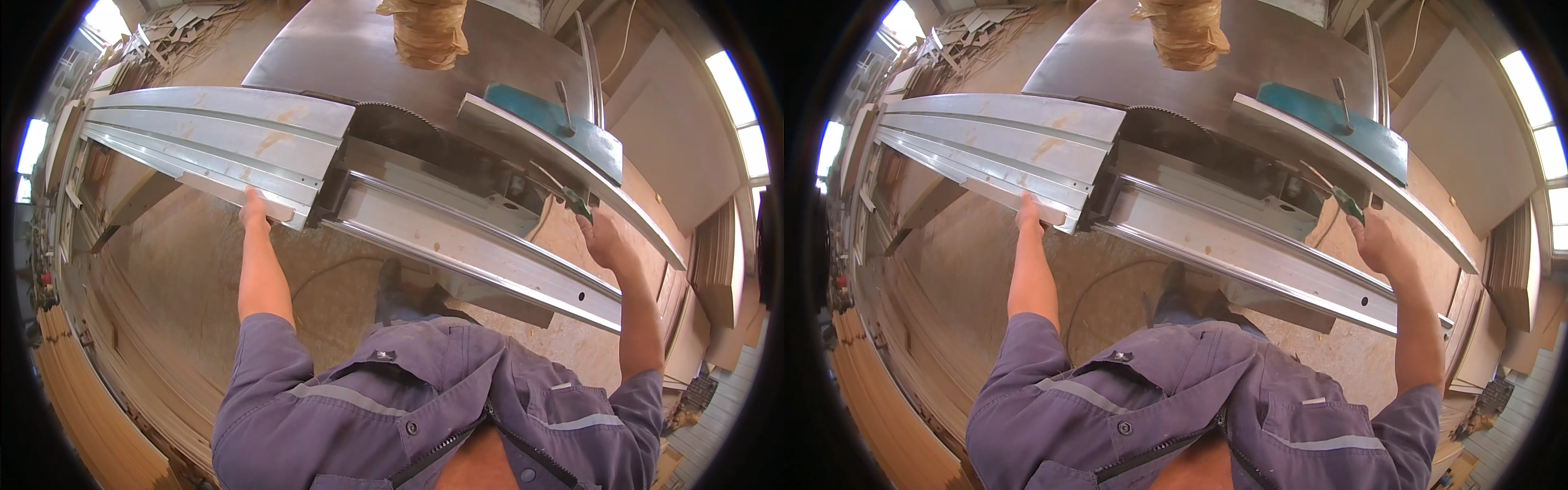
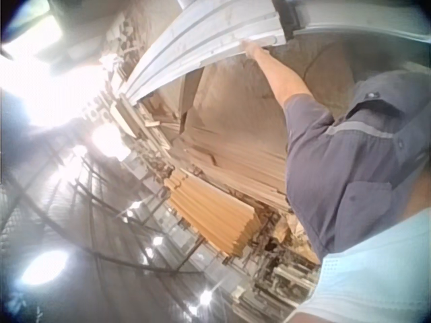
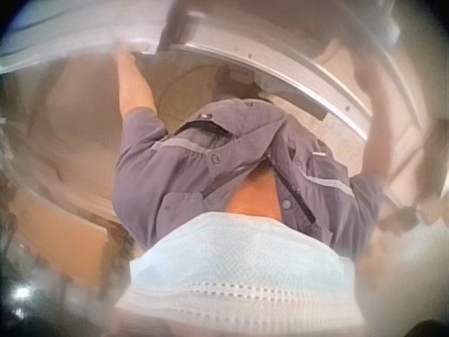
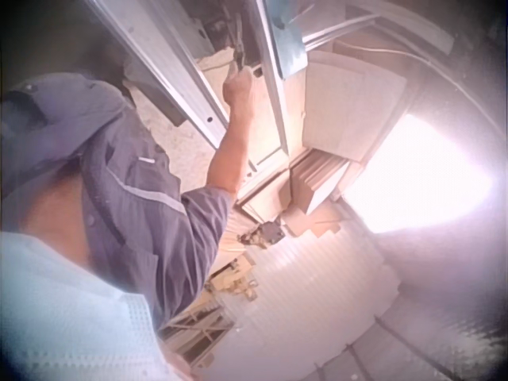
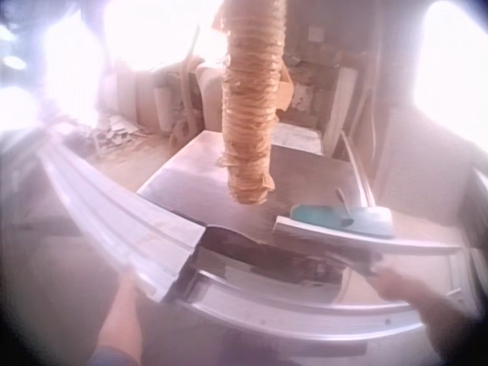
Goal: The person assembles a metal frame using a screwdriver. They pick up metal bars, align them on a table saw, and fasten them together with screws. The person also uses a calculator and a tape measure during the process.
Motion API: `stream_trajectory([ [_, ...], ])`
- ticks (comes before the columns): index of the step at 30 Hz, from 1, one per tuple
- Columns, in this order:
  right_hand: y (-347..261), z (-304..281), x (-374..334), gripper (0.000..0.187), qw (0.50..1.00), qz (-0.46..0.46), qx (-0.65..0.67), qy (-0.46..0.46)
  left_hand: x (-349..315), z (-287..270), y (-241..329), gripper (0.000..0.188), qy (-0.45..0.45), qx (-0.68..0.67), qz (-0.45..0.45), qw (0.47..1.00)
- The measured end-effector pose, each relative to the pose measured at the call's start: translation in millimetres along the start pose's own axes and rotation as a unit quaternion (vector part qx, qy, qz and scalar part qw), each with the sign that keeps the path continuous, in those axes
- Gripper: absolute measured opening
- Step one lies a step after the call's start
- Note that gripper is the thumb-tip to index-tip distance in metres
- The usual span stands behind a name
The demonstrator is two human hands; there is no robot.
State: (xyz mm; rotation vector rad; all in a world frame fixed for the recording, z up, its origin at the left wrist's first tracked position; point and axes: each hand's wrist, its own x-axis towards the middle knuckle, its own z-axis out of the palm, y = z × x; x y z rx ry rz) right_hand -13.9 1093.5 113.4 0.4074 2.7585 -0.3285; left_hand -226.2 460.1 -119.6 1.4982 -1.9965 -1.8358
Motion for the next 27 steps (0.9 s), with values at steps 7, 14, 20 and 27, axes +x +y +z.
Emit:
stream_trajectory([
  [7, 17, 15, 0, 0.042, 1.000, 0.009, -0.022, -0.013, 3, -3, -7, 0.084, -0.026, -0.006, 0.000, 1.000],
  [14, 6, 5, -6, 0.041, 1.000, 0.013, -0.006, -0.022, 12, -11, -14, 0.085, -0.023, -0.002, 0.011, 1.000],
  [20, -10, -13, -10, 0.040, 0.999, 0.017, -0.031, 0.008, -23, -7, -21, 0.083, -0.012, -0.017, 0.004, 1.000],
  [27, -76, -47, -11, 0.038, 0.992, -0.054, -0.073, -0.084, -96, -19, 24, 0.084, -0.032, 0.008, -0.003, 0.999],
])
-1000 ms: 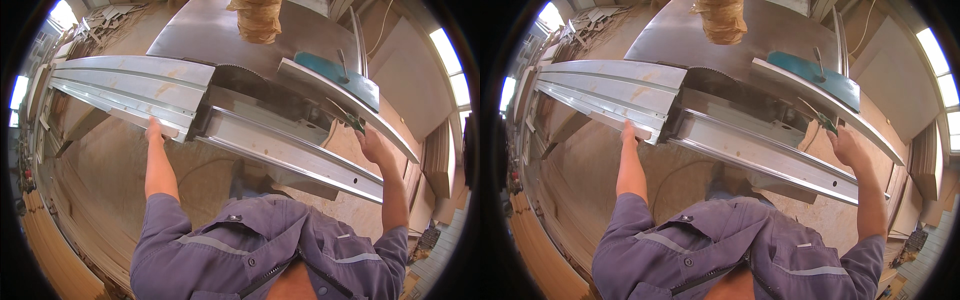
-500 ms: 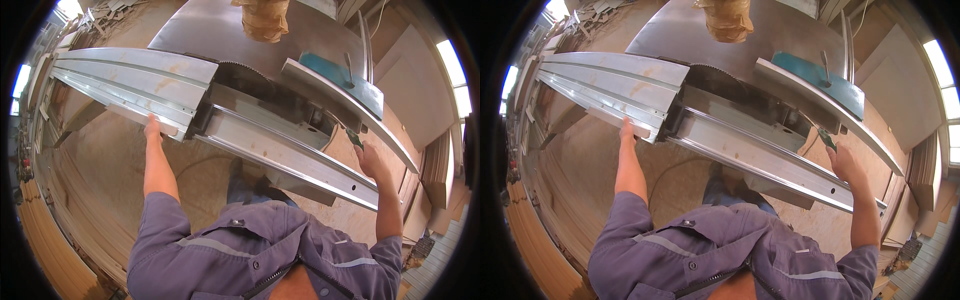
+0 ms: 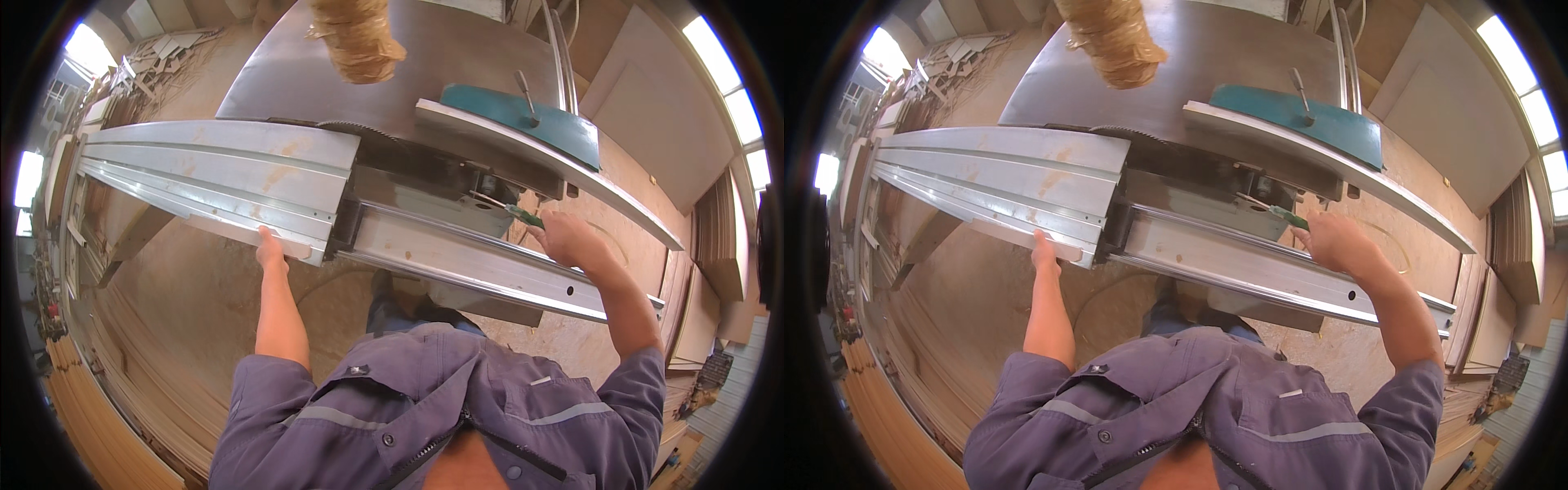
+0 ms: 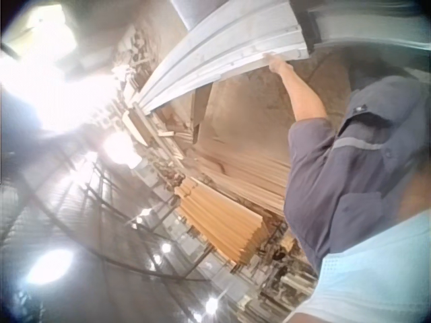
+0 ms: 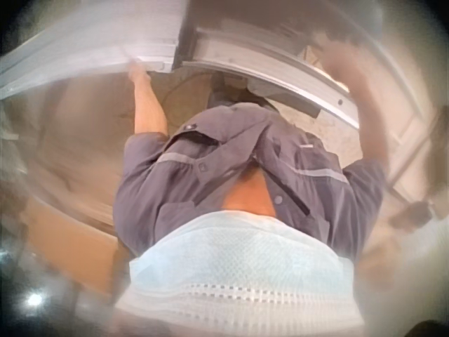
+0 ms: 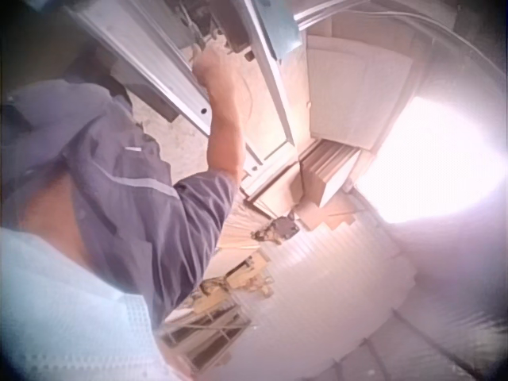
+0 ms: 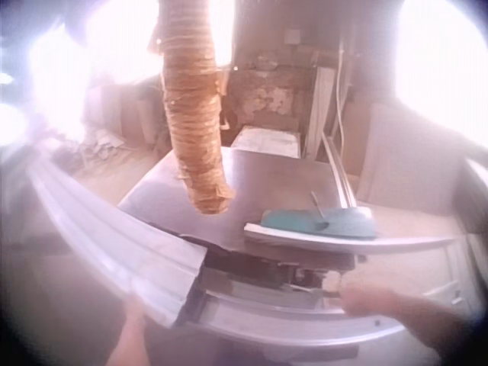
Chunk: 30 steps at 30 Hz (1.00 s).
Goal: The person assembles a metal frame using a screwdriver. They pick up metal bars, align them on a table saw, and fasten them together with screws. The person also uses a calculator and a tape measure during the process.
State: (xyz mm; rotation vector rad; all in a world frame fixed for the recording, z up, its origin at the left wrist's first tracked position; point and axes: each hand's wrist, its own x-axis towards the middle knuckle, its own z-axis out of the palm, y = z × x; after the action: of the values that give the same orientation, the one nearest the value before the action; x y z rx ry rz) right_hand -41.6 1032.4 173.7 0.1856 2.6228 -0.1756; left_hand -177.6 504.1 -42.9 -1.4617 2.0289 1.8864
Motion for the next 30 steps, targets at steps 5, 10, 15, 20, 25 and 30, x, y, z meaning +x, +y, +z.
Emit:
stream_trajectory([
  [5, 14, -29, 1, 0.047, 0.991, 0.081, 0.030, 0.098, -9, -5, 8, 0.088, -0.007, 0.007, -0.007, 1.000],
  [10, 9, -40, -13, 0.047, 0.990, 0.117, -0.021, 0.073, -21, -12, 19, 0.088, -0.027, 0.009, -0.007, 1.000],
  [15, 18, -76, -56, 0.046, 0.984, 0.141, -0.041, 0.103, -67, -22, 55, 0.083, -0.050, -0.006, -0.037, 0.998],
  [20, 11, -135, -105, 0.047, 0.949, 0.286, 0.022, 0.130, -87, -37, 72, 0.085, -0.087, 0.001, -0.057, 0.995],
  [25, -43, -131, -142, 0.047, 0.946, 0.300, 0.010, 0.125, -104, -36, 75, 0.091, -0.121, 0.007, -0.066, 0.990],
  [30, -69, -132, -145, 0.049, 0.961, 0.259, 0.039, 0.088, -152, -40, 78, 0.090, -0.140, 0.046, -0.094, 0.985],
])
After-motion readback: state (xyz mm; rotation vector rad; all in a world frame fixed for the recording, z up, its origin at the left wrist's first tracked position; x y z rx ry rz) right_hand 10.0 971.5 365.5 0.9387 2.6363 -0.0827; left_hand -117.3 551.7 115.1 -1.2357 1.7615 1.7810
